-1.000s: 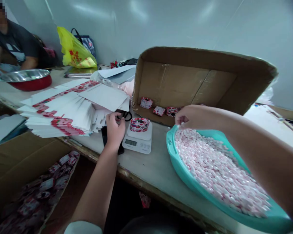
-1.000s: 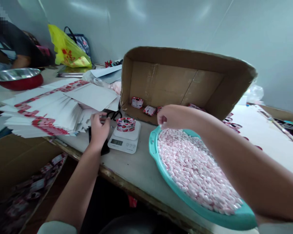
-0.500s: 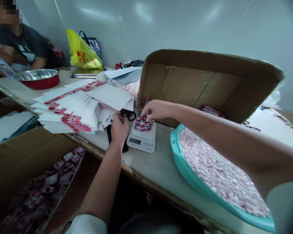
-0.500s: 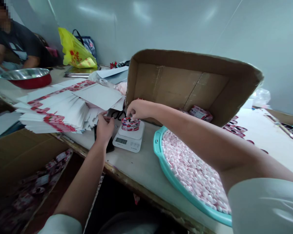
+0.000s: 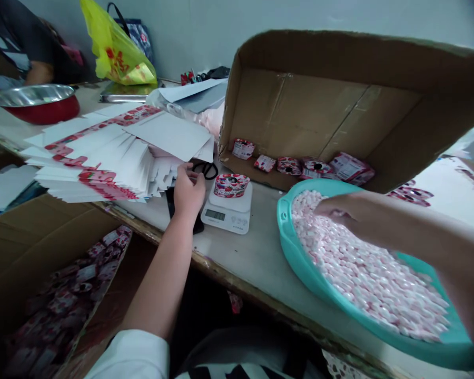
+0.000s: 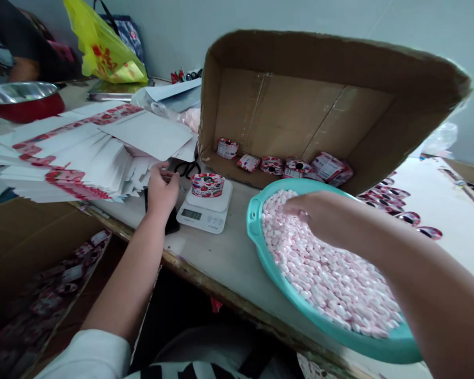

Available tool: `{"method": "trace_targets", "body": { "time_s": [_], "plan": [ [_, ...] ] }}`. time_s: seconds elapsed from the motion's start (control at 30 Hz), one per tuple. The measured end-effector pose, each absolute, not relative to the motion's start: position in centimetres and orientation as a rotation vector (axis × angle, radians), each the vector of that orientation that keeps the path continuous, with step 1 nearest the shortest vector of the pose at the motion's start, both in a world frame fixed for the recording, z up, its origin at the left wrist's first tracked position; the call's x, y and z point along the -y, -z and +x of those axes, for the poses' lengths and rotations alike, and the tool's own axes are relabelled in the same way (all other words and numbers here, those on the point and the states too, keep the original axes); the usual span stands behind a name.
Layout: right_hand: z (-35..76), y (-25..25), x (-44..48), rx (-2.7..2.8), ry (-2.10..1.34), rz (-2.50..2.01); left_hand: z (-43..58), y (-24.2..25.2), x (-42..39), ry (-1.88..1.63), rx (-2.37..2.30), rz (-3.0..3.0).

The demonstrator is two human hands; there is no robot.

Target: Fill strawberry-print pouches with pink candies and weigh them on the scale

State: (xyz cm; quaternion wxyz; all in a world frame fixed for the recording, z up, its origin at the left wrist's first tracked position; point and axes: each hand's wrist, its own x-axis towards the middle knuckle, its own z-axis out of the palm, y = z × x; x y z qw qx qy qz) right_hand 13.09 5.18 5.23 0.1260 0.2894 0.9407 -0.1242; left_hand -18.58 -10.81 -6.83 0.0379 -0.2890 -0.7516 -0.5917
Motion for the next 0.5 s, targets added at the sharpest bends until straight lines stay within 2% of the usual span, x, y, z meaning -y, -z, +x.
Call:
{"method": "trace_targets", "body": {
  "time_s": [0.13,0.5],
  "plan": [
    [15.2,-3.3,-4.8,-2.618,0.608,0.909,-18.5,6.9,10.6,1.798,2.31,-0.953],
    [14.6,-3.9,-4.4,-2.707,0.461,0.747,-18.2,6.5,10.5,1.84,2.273,-1.063]
  ]
}}
